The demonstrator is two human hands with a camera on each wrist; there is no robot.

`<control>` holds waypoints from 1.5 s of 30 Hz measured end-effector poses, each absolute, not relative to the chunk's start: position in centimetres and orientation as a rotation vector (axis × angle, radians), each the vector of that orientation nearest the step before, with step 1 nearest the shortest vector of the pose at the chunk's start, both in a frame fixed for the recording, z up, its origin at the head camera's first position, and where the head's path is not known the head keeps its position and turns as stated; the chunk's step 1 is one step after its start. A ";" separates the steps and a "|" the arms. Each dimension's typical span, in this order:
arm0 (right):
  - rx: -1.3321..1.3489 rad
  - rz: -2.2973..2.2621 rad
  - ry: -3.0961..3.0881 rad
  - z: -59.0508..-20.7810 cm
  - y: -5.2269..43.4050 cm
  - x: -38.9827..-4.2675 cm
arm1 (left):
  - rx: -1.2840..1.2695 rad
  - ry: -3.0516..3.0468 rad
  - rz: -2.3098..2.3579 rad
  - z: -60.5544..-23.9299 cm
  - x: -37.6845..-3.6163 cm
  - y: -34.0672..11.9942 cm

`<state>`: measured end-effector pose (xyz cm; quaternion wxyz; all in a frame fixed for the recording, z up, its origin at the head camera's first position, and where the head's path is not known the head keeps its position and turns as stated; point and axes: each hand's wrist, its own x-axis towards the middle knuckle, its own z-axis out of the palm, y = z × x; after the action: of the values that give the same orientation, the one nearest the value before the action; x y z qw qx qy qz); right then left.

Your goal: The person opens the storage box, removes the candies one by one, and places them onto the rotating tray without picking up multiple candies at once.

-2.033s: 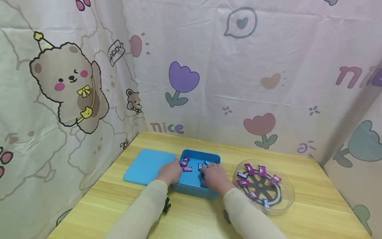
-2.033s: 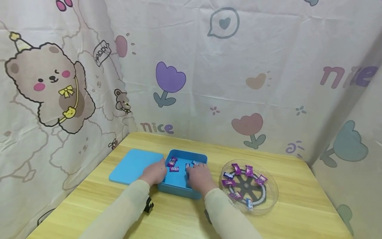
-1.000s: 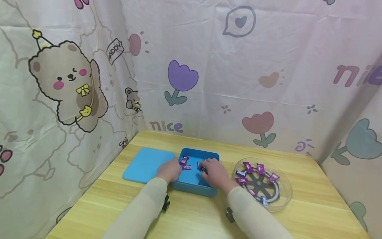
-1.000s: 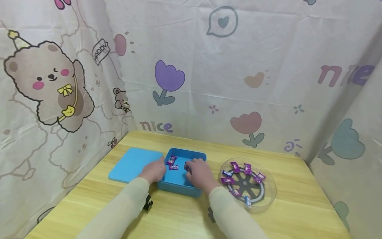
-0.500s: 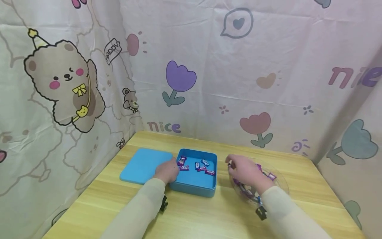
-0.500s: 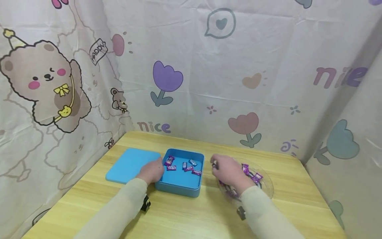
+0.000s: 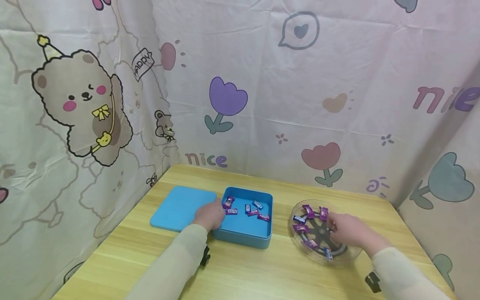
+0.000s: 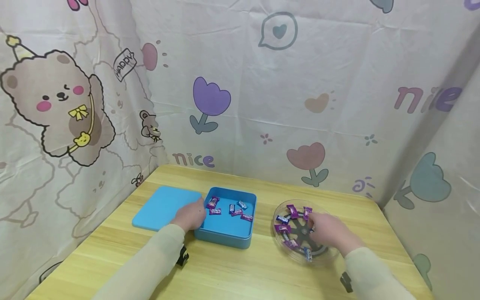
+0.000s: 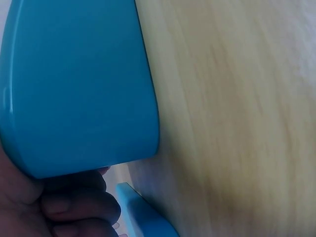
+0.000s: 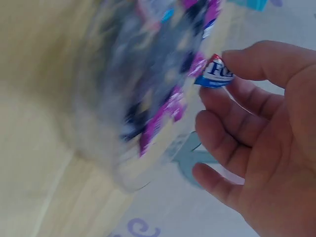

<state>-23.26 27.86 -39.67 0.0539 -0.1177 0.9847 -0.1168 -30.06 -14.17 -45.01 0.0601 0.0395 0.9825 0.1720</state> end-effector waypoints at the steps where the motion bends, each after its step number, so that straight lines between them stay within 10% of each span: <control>1: -0.337 -0.342 2.977 -39.9 28.3 -23.1 | 0.119 2.974 0.519 -45.0 -30.0 -14.2; 45: -0.495 -0.417 2.965 -38.5 26.9 -23.8 | 0.083 2.951 0.542 -44.9 -30.1 -14.0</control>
<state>-23.80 26.88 -38.49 0.0536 -0.1628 0.9756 -0.1371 -30.12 -14.05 -44.94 0.0700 0.0277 0.9807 0.1803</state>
